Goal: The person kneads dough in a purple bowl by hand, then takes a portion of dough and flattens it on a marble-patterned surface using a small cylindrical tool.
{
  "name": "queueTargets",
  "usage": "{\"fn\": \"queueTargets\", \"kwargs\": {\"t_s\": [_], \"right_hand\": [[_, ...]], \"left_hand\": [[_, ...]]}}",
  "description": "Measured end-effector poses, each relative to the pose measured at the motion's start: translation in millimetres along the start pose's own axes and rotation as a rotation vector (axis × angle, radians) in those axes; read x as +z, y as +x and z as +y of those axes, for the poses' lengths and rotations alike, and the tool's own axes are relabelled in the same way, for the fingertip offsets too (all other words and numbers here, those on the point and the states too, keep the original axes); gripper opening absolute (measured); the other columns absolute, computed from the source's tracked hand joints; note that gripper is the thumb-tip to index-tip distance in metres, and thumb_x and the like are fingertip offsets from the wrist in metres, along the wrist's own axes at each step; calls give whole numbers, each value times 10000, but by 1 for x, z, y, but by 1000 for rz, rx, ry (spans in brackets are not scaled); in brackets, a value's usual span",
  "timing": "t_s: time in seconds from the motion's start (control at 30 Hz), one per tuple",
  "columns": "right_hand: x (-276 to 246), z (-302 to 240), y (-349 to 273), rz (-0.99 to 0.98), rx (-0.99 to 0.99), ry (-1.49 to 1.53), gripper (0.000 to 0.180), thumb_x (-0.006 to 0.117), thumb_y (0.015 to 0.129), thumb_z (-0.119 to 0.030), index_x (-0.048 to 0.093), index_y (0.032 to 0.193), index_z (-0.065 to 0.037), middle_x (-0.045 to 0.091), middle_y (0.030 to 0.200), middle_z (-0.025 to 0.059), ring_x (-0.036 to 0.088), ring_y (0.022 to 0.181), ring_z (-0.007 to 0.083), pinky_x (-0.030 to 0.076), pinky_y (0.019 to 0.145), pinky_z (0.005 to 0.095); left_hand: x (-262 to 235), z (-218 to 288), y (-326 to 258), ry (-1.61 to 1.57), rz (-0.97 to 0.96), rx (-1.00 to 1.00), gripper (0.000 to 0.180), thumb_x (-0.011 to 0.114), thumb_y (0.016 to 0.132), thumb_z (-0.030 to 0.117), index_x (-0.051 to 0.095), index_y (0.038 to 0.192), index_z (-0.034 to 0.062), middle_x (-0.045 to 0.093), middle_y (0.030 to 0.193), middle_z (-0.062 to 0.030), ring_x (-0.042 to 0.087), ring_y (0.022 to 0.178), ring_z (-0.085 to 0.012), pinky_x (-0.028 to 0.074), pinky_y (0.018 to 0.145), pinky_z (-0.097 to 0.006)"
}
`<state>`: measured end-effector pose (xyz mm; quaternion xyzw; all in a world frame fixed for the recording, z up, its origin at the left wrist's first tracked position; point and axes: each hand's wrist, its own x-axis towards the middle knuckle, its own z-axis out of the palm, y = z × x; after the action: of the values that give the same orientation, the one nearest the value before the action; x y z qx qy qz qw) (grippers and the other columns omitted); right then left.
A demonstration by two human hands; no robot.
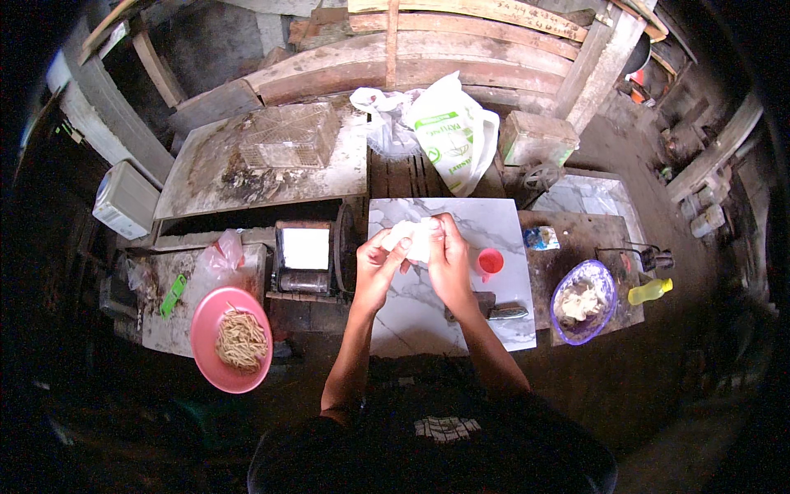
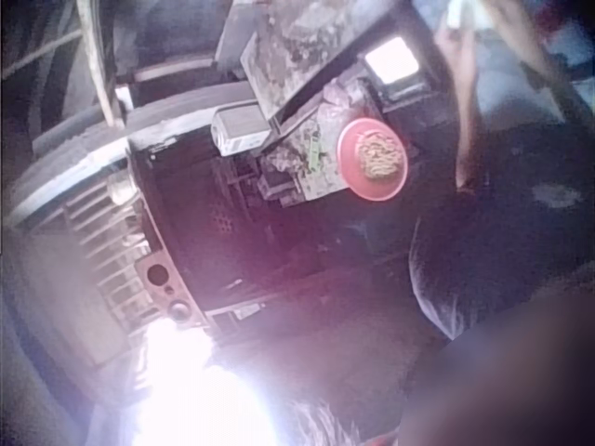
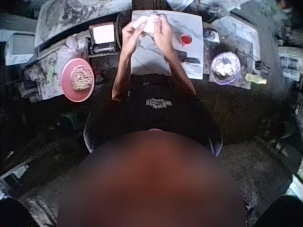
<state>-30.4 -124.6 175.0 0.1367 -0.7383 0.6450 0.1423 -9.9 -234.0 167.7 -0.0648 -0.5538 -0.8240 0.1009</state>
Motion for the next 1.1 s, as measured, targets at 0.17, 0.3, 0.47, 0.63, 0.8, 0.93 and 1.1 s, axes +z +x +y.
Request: {"fn": "queueTargets", "kwargs": {"t_s": [0.17,0.3,0.47,0.63,0.8,0.93,1.1], "right_hand": [[1,3,2,13,-9,-103,213,408,848,-194,452,773,0,513,587,130,509,509,177,399,483,294],[2,9,-2,91,20,-96,225,412,848,-198,457,757,3,505,579,115,485,513,137,393,485,277],[-8,16,-2,32,96,100,206,411,850,-185,468,781,1,491,621,45,440,586,75,392,527,238],[-20,9,6,-169,90,125,140,409,843,-112,482,845,8,494,687,34,438,648,66,393,572,222],[-17,18,3,-67,-58,58,176,399,859,-156,473,870,3,474,713,3,419,637,45,366,558,183],[-22,20,-2,-139,144,167,188,403,859,-166,479,895,3,492,743,10,439,663,46,380,583,179],[-24,23,8,-177,100,201,124,473,804,-58,500,888,29,530,733,27,474,675,56,398,586,191]], "left_hand": [[10,7,1,151,220,0,184,488,819,146,558,783,-21,523,609,-6,452,526,-41,360,447,-184],[3,-9,6,233,305,186,219,470,830,155,537,723,-23,502,595,-3,430,485,-41,354,404,-184],[2,-5,2,193,74,18,234,442,844,199,527,771,-7,505,584,-9,434,481,-40,351,407,-175],[-2,0,2,178,-28,-61,238,441,845,218,523,841,-6,498,567,-3,409,442,-35,320,383,-169],[1,5,2,230,122,44,235,434,849,193,537,868,-17,483,564,12,379,434,-18,295,376,-168],[-1,6,0,156,80,-64,244,424,853,184,549,896,-21,498,598,13,406,478,-24,323,412,-165],[-12,-6,5,318,-45,46,175,500,811,118,557,890,-27,570,738,-10,481,631,-40,394,561,-180]]}}
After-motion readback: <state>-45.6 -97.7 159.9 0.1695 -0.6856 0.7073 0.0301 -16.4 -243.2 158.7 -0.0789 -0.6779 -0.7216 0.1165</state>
